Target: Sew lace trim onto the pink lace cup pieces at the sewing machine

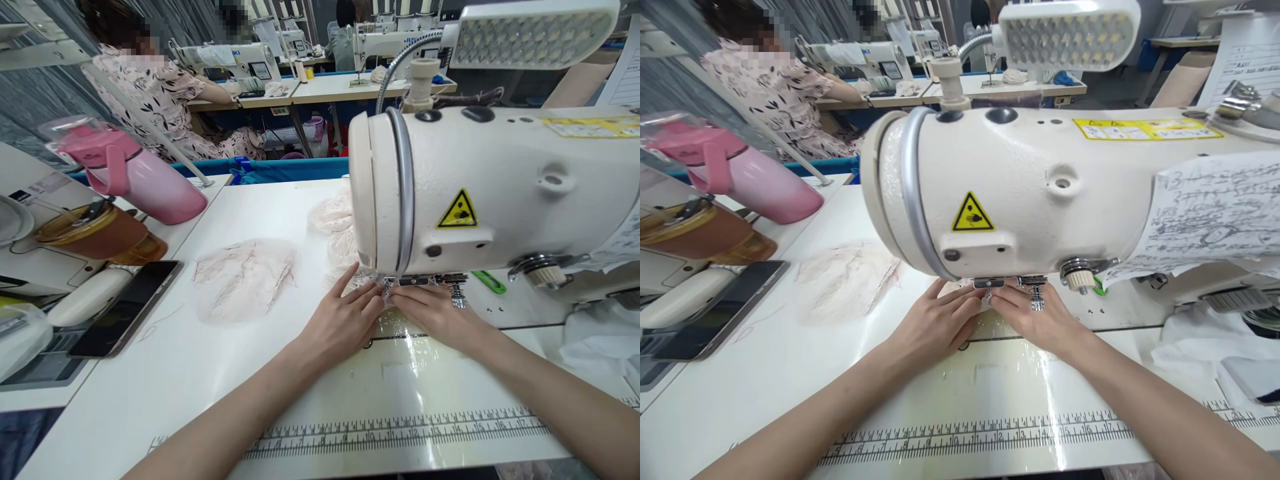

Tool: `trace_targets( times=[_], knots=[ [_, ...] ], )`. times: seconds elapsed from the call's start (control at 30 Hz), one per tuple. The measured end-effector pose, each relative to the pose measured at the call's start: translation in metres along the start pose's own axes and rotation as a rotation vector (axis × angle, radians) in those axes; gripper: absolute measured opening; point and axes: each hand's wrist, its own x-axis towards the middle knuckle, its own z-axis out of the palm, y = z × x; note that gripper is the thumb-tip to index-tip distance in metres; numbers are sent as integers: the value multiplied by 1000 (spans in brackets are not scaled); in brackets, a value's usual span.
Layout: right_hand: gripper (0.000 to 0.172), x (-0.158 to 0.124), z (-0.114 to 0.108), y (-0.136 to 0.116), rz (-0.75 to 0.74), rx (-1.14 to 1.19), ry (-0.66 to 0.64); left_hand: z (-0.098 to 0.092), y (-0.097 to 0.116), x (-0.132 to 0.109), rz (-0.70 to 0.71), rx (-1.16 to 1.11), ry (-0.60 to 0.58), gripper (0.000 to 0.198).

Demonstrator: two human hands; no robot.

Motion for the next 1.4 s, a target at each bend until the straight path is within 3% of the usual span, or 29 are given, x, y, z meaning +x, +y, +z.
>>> trace_targets(
  times=[0.2,0.27,0.33,0.5,0.63,0.87,1.1,1.4],
  knots=[
    [14,2,3,0,53,193,-51,1,1,-3,-121,-25,74,27],
    [12,2,1,-3,77,231,-71,0,0,-4,-136,-25,93,20],
    [10,1,-1,-5,70,261,-74,-2,-1,-5,-57,-11,125,4],
    [8,0,-7,-7,28,341,1,-6,-4,-6,146,65,214,3],
    [5,0,-10,-7,22,388,60,-8,-4,-5,176,92,206,10],
    [11,-1,-14,-9,-3,342,79,-9,1,-5,206,125,305,19],
    [10,1,-13,-7,-125,375,83,-11,3,-6,258,151,287,20],
    [19,6,-15,-6,-151,462,80,-10,1,-7,316,106,209,17]
  ],
)
